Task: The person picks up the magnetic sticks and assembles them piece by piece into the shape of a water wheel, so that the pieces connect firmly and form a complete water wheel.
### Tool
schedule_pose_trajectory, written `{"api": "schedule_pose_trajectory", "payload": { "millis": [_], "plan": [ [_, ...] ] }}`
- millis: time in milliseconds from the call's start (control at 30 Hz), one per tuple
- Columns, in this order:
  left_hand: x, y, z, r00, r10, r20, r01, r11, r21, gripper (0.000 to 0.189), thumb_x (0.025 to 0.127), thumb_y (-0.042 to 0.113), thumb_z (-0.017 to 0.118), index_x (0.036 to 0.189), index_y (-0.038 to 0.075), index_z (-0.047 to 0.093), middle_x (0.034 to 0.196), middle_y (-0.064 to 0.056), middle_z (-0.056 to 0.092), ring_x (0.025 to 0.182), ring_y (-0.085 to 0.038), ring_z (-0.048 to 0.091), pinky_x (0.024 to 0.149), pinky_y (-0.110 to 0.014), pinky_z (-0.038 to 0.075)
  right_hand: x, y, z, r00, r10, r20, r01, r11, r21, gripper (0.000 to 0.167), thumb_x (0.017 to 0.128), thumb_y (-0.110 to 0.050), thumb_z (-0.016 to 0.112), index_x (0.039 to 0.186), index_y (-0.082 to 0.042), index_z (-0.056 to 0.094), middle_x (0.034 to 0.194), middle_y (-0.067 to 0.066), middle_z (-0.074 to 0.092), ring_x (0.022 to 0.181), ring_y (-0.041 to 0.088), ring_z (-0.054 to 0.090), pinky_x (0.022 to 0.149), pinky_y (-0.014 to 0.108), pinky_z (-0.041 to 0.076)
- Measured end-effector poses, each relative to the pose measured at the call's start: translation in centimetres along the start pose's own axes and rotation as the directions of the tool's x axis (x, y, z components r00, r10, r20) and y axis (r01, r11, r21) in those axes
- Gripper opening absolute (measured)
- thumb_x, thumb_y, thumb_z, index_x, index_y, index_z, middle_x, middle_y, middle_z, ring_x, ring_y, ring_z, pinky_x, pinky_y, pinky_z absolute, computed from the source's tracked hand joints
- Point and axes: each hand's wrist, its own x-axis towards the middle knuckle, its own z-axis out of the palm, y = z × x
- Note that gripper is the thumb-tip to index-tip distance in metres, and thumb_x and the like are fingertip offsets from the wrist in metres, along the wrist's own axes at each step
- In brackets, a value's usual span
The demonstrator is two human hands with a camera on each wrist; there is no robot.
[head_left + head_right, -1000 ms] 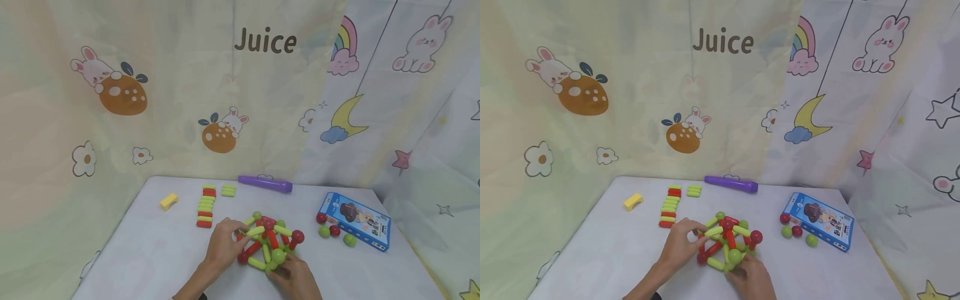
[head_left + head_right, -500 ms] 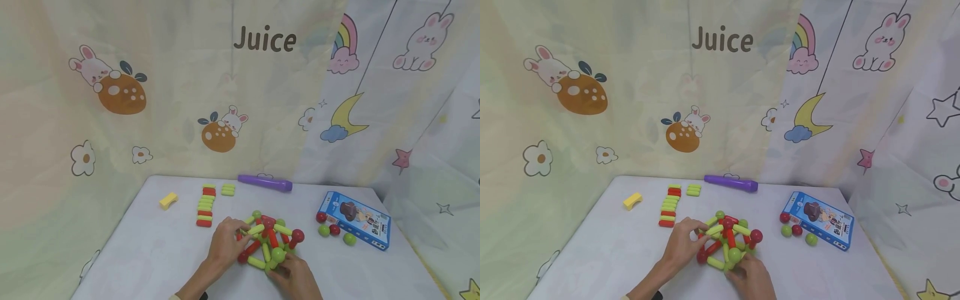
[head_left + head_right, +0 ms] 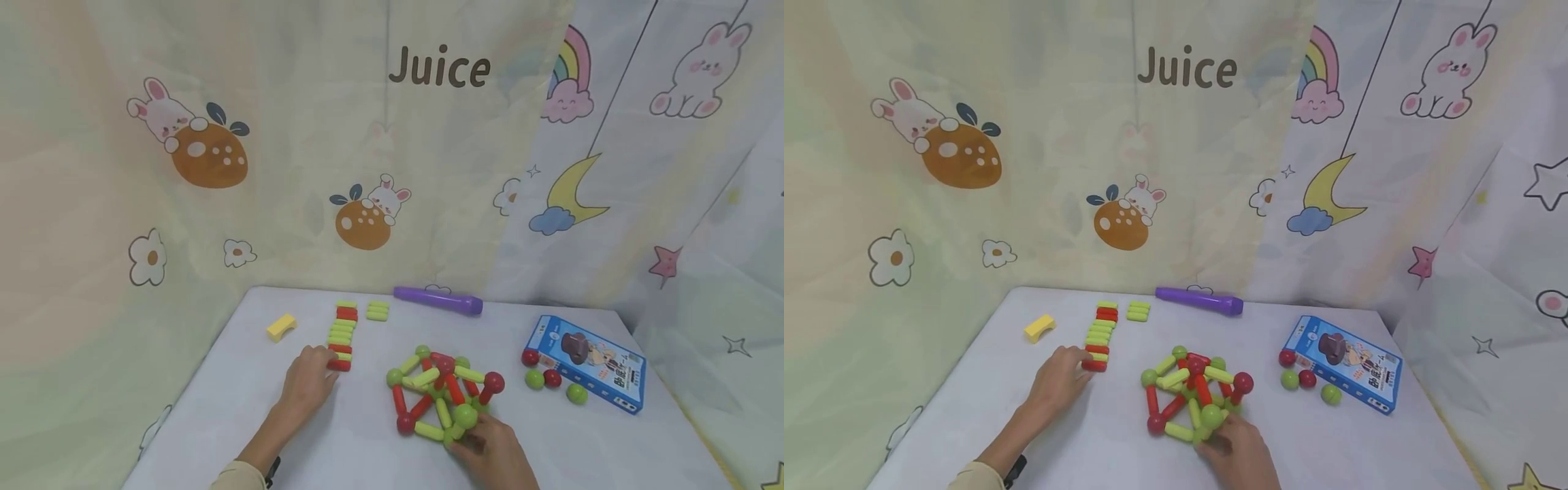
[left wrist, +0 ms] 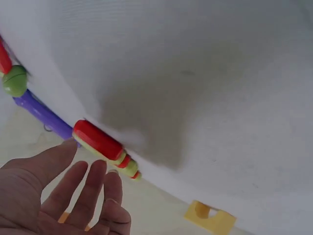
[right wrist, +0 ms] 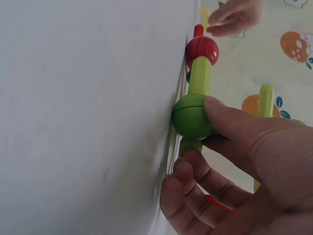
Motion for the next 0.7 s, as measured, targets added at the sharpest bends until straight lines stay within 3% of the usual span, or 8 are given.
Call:
{"api": "schedule_pose_trajectory", "payload": {
  "millis": [233,400,500,600,667,700],
  "plan": [
    [0.7,-0.7,1.2,0.999,0.043,-0.006,-0.042,0.997,0.070,0.025,0.085,0.005,0.091,0.109,0.004,0.083,0.100,-0.010,0.072,0.080,-0.019,0.054,0.070,-0.030,0.053,-0.2,1.1,-0.9,1.000,-0.017,-0.006,0.017,0.998,0.063,0.026,0.089,-0.030,0.090,0.110,-0.017,0.081,0.101,-0.008,0.071,0.092,0.015,0.065,0.080,0.033,0.061],
    [1.0,-0.9,1.7,0.994,0.106,-0.013,-0.103,0.984,0.147,0.014,0.084,-0.001,0.089,0.095,0.002,0.081,0.088,-0.008,0.067,0.075,-0.019,0.051,0.064,-0.028,0.049,-0.1,1.8,-1.6,0.998,-0.061,0.026,0.059,0.994,0.096,0.022,0.091,-0.029,0.088,0.110,-0.019,0.080,0.100,-0.006,0.069,0.090,0.016,0.063,0.077,0.027,0.057],
    [0.9,-0.8,1.7,0.993,0.118,0.011,-0.118,0.978,0.170,0.018,0.082,0.000,0.092,0.093,0.002,0.078,0.082,-0.007,0.064,0.074,-0.019,0.050,0.063,-0.028,0.048,0.0,2.2,-2.1,0.997,-0.071,0.034,0.068,0.993,0.096,0.020,0.092,-0.029,0.087,0.110,-0.021,0.080,0.099,-0.006,0.068,0.090,0.015,0.063,0.077,0.026,0.057],
    [0.3,-0.2,1.6,0.993,0.102,0.062,-0.108,0.990,0.095,0.024,0.082,0.001,0.092,0.102,0.003,0.079,0.087,-0.006,0.070,0.078,-0.018,0.056,0.069,-0.031,0.054,0.0,2.5,-2.4,0.998,-0.058,0.016,0.057,0.994,0.096,0.019,0.091,-0.028,0.088,0.108,-0.020,0.081,0.101,-0.004,0.068,0.092,0.016,0.064,0.079,0.027,0.057],
    [-0.5,0.8,1.4,0.990,0.087,0.115,-0.081,0.995,-0.059,0.026,0.084,0.003,0.091,0.108,0.005,0.080,0.092,-0.004,0.073,0.081,-0.016,0.059,0.073,-0.032,0.057,0.1,2.5,-2.5,1.000,-0.020,-0.009,0.020,0.996,0.090,0.019,0.091,-0.027,0.088,0.106,-0.019,0.080,0.106,-0.002,0.066,0.095,0.017,0.063,0.080,0.029,0.058],
    [-1.0,1.5,1.3,0.985,0.098,0.141,-0.076,0.985,-0.155,0.027,0.085,0.004,0.090,0.110,0.007,0.081,0.095,-0.002,0.075,0.083,-0.015,0.061,0.075,-0.031,0.058,0.1,2.4,-2.6,1.000,0.004,-0.024,-0.002,0.996,0.087,0.021,0.090,-0.027,0.089,0.106,-0.018,0.080,0.111,0.000,0.065,0.098,0.018,0.062,0.080,0.031,0.059]
  ]
}}
